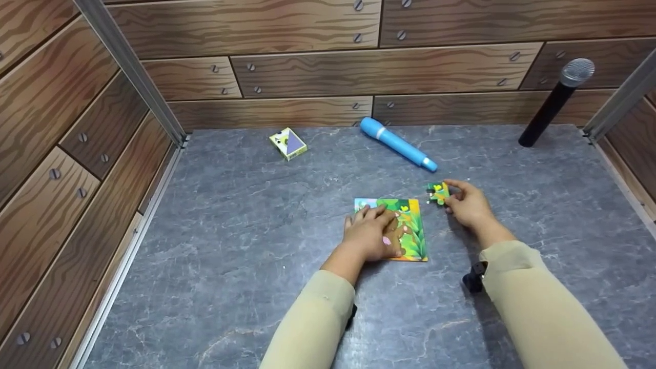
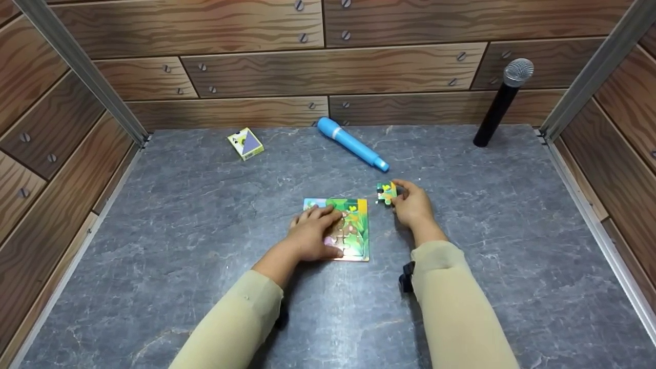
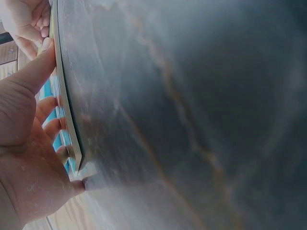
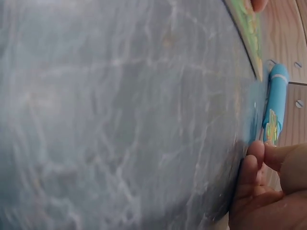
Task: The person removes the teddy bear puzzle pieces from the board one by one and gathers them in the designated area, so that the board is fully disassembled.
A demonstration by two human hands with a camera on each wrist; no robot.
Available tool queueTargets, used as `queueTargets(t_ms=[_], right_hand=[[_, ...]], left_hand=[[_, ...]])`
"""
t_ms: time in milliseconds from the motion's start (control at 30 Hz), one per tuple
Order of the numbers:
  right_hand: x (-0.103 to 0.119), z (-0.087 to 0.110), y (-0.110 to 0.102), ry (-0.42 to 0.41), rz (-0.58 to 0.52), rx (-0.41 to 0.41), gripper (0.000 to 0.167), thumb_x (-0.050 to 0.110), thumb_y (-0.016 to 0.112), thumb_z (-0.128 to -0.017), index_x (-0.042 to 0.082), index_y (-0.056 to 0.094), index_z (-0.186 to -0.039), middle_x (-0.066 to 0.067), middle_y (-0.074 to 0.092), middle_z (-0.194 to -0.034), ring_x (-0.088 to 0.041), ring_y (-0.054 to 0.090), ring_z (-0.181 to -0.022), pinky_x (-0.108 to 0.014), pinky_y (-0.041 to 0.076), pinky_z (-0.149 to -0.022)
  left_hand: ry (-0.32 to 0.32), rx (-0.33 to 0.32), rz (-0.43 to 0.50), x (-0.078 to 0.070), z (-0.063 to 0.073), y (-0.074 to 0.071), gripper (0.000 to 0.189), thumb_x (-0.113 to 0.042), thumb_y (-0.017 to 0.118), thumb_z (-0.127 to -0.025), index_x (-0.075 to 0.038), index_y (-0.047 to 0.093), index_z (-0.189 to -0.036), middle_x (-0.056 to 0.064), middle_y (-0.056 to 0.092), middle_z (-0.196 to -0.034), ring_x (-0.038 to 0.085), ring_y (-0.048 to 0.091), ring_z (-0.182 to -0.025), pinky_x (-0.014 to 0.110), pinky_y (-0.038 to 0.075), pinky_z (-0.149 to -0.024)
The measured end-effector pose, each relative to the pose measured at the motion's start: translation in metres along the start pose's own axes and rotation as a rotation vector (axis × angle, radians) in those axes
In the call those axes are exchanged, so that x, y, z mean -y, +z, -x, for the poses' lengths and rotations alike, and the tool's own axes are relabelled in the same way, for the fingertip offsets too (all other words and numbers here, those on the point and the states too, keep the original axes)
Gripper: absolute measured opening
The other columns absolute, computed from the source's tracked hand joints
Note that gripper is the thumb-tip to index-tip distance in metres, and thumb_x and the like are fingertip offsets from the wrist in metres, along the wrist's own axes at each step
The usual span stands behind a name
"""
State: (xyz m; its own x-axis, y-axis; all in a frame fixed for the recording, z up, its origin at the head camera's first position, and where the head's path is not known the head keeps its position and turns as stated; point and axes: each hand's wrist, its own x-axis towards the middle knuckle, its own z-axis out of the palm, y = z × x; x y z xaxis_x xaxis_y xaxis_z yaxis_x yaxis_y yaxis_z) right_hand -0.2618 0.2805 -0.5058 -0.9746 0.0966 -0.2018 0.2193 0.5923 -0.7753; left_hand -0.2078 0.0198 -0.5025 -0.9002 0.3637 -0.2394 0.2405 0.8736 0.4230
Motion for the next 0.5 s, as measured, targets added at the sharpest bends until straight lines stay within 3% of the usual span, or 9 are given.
queueTargets(t_ms=[233, 500], right_hand=[[-0.0014, -0.0028, 0.0008, 0.011, 0.095, -0.012, 0.053, 0.01, 0.059, -0.108, 0.006, 0.047, -0.16, -0.014, 0.055, -0.096, -0.014, 0.053, -0.062, -0.029, 0.047, -0.053], [0.0031, -0.0069, 0.0011, 0.006, 0.16, 0.009, 0.053, 0.013, 0.06, -0.108, 0.006, 0.048, -0.159, -0.015, 0.055, -0.096, -0.016, 0.051, -0.063, -0.032, 0.045, -0.056]], left_hand=[[0.007, -0.014, -0.002, -0.0008, 0.0033, -0.0006, 0.087, -0.058, 0.084, -0.086, -0.038, 0.045, -0.161, -0.01, 0.027, -0.173, 0.026, 0.017, -0.161, 0.06, 0.016, -0.127], [0.005, -0.016, -0.002, 0.0002, 0.0029, -0.0028, 0.087, -0.059, 0.083, -0.086, -0.038, 0.045, -0.161, -0.01, 0.027, -0.173, 0.026, 0.017, -0.161, 0.059, 0.016, -0.128]])
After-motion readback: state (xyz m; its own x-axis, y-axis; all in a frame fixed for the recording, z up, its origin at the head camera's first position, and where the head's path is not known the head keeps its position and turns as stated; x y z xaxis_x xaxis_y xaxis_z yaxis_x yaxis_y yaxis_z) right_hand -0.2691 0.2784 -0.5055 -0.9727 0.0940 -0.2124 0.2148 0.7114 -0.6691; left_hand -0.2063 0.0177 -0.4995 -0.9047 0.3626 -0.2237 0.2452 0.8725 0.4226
